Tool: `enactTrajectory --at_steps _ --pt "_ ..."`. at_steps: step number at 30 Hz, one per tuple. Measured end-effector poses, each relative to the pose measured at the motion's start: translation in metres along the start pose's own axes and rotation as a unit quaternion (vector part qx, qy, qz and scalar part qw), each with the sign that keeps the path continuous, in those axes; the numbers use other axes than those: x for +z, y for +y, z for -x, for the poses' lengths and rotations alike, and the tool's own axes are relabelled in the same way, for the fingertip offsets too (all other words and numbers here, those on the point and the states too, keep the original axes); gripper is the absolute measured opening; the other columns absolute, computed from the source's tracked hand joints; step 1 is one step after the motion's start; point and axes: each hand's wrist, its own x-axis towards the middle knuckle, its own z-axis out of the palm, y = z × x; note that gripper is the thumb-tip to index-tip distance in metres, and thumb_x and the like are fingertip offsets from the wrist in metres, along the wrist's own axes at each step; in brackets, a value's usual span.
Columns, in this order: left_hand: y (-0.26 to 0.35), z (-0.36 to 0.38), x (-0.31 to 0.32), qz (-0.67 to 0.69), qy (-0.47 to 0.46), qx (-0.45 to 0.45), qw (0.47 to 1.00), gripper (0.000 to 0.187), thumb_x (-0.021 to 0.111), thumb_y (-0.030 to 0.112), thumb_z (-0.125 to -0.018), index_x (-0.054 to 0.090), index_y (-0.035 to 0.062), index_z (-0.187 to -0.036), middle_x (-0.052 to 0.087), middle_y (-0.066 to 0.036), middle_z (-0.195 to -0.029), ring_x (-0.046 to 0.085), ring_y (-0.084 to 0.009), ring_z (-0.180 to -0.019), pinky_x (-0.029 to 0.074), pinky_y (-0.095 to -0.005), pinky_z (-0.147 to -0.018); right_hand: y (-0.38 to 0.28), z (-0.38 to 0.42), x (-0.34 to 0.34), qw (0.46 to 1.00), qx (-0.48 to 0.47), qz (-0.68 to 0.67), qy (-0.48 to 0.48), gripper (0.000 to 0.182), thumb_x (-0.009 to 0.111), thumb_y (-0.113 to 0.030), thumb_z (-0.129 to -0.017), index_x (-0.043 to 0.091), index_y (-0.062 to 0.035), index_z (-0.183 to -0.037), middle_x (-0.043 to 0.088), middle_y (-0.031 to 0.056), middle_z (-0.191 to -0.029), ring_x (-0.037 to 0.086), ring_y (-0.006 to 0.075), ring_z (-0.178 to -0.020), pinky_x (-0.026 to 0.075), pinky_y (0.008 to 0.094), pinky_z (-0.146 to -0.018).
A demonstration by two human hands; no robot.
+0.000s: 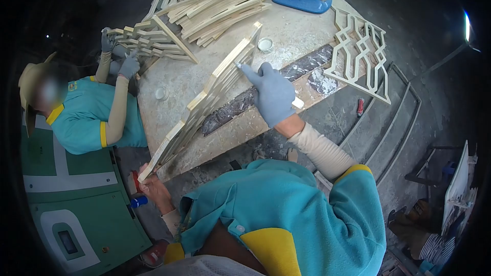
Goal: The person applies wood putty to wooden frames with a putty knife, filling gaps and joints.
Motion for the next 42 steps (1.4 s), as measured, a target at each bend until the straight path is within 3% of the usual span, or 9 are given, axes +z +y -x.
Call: enactTrajectory --at_steps 8,10,17,20,27,31,37,39,42 --pt "0.01 -0.001 0.008 0.023 0.008 0.008 1.0 0.05 0.064 0.04 -0.098 0.062 -0.0064 -0.117 0.059 -0.012 -0.113 0.059 -0.0192 -0.1 0.048 -0.0337 -0.09 0.007 -0.011 -0.006 1.0 0.026 -0.012 -0.011 0.055 0.062 0.001 -0.081 0.068 -0.026 -0.129 0.054 0.0075 -0.083 0.059 0.0259 -0.066 0.047 0.0388 -0.057" --pt "0.001 0.0 -0.004 0.005 -0.029 -0.015 0.999 0.068 0.059 0.055 -0.096 0.054 -0.0043 -0.128 0.055 -0.01 -0.127 0.053 -0.0194 -0.11 0.043 -0.0367 -0.099 -0.005 0.001 -0.001 0.999 -0.003 -0.008 -0.036 0.049 0.062 -0.001 -0.083 0.07 -0.0239 -0.125 0.055 0.0078 -0.084 0.06 0.0266 -0.067 0.048 0.0395 -0.057" --pt "0.005 -0.001 -0.003 0.011 -0.018 -0.02 1.0 0.068 0.06 0.056 -0.095 0.054 -0.0036 -0.128 0.055 -0.009 -0.126 0.052 -0.0188 -0.108 0.043 -0.0367 -0.098 0.013 -0.011 -0.001 0.998 -0.01 -0.064 0.012 0.054 0.063 -0.004 -0.08 0.067 -0.0295 -0.128 0.054 0.0085 -0.084 0.061 0.0265 -0.062 0.049 0.0394 -0.052" --pt "0.006 -0.004 -0.001 0.004 -0.021 -0.013 1.0 0.069 0.059 0.057 -0.095 0.054 -0.0035 -0.128 0.055 -0.009 -0.126 0.053 -0.0186 -0.107 0.043 -0.036 -0.098 0.01 -0.016 0.002 0.998 0.02 0.056 -0.003 0.052 0.064 -0.006 -0.082 0.067 -0.0312 -0.127 0.055 0.0078 -0.083 0.062 0.0271 -0.062 0.049 0.0393 -0.052" --pt "0.002 -0.003 -0.006 0.013 -0.03 -0.008 0.999 0.067 0.06 0.055 -0.095 0.055 -0.0031 -0.128 0.056 -0.009 -0.126 0.054 -0.0183 -0.108 0.043 -0.035 -0.096 0.007 -0.019 -0.01 0.998 -0.013 -0.053 -0.041 0.049 0.064 -0.003 -0.083 0.069 -0.0271 -0.126 0.054 0.0091 -0.08 0.06 0.0277 -0.062 0.049 0.0394 -0.057" --pt "0.001 -0.004 -0.006 0.021 -0.036 -0.001 0.999 0.064 0.06 0.053 -0.096 0.056 -0.0024 -0.127 0.057 -0.009 -0.127 0.055 -0.0188 -0.111 0.044 -0.0354 -0.097 0.007 -0.018 0.003 0.998 0.006 0.058 -0.016 0.051 0.065 -0.003 -0.081 0.069 -0.0253 -0.126 0.055 0.0087 -0.083 0.06 0.0287 -0.064 0.049 0.0402 -0.058" --pt "0.001 -0.011 -0.003 0.019 -0.011 -0.015 1.0 0.063 0.058 0.053 -0.097 0.055 -0.0026 -0.127 0.056 -0.011 -0.13 0.055 -0.0199 -0.113 0.044 -0.0369 -0.1 0.025 -0.008 0.001 0.972 -0.06 -0.189 -0.128 0.045 0.067 0.0 -0.08 0.075 -0.0244 -0.117 0.066 0.0089 -0.081 0.063 0.029 -0.065 0.052 0.0362 -0.061" --pt "0.003 -0.013 -0.002 0.011 -0.008 -0.013 1.0 0.064 0.057 0.053 -0.098 0.053 -0.003 -0.128 0.056 -0.012 -0.13 0.056 -0.0205 -0.113 0.044 -0.0372 -0.1 0.066 -0.023 0.0 0.969 0.055 -0.191 -0.145 0.03 0.062 -0.012 -0.091 0.077 -0.0271 -0.113 0.069 0.0104 -0.084 0.068 0.0292 -0.073 0.055 0.0383 -0.069" --pt "0.003 -0.017 0.001 0.002 0.002 -0.008 1.0 0.066 0.054 0.054 -0.099 0.051 -0.004 -0.13 0.056 -0.013 -0.13 0.056 -0.0216 -0.113 0.044 -0.0374 -0.1 0.119 -0.06 0.011 0.972 0.147 0.008 -0.182 0.023 0.065 -0.02 -0.091 0.077 -0.0238 -0.11 0.074 0.0118 -0.1 0.072 0.0305 -0.087 0.056 0.0403 -0.078"
